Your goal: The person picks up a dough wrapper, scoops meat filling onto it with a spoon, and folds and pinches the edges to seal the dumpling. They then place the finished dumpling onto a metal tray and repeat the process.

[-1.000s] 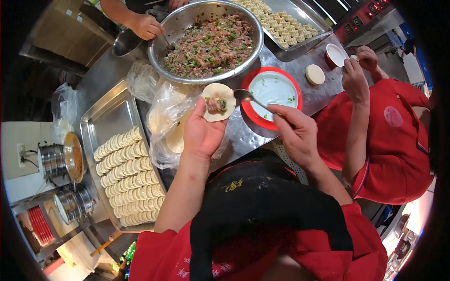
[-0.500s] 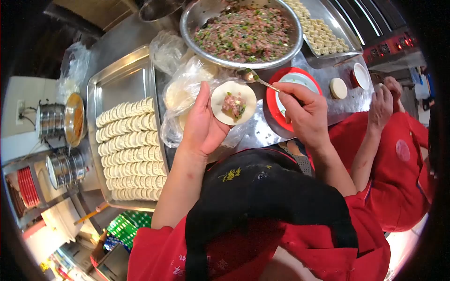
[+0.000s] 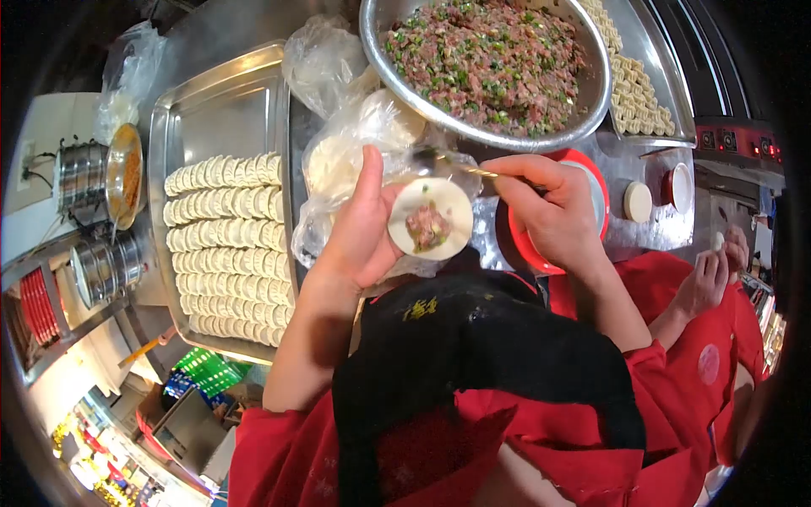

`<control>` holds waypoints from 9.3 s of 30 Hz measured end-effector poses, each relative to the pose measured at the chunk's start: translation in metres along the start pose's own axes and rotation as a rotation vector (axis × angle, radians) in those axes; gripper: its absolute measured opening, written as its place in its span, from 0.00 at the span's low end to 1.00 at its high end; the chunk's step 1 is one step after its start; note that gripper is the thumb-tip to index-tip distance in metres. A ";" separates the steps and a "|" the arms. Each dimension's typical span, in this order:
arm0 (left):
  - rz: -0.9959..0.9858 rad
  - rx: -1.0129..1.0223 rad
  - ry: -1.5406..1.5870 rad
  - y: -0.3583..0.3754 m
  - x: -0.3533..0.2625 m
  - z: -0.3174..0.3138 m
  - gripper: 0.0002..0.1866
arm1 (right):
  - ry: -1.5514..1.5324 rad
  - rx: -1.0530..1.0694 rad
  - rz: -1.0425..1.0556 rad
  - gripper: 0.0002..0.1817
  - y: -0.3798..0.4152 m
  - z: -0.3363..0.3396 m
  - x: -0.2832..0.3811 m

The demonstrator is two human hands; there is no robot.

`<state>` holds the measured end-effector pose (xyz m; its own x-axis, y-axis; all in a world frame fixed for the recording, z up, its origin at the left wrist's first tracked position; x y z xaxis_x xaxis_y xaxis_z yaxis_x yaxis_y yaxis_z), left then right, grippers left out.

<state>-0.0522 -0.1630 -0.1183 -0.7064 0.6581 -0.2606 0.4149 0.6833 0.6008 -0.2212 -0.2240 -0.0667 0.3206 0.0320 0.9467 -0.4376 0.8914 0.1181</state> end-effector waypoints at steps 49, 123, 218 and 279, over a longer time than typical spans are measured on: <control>-0.450 -0.283 -0.757 0.122 0.011 -0.028 0.15 | -0.220 0.122 0.121 0.08 0.056 -0.058 0.066; -1.066 -0.442 -1.395 0.149 0.004 -0.049 0.11 | 0.026 0.113 0.760 0.10 0.054 -0.057 0.073; -1.415 -0.476 -1.345 0.182 0.006 -0.051 0.20 | 0.242 0.136 0.979 0.06 0.058 -0.081 0.119; -0.642 -0.628 -0.303 0.091 -0.086 0.130 0.22 | 0.422 0.267 0.650 0.12 -0.001 -0.103 0.060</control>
<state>0.1213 -0.1164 -0.1390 -0.4770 0.3299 -0.8146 -0.4483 0.7059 0.5484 -0.1148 -0.1767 -0.0408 0.2000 0.7201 0.6645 -0.8131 0.5003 -0.2975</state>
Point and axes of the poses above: each hand's wrist, its own y-axis away from the middle knuckle, its own z-axis out of the back of the hand, x = y × z, the point moved 5 cm from there along -y, towards the middle knuckle, and after that the axes turned 8 degrees about z, right-handed, at the moved point
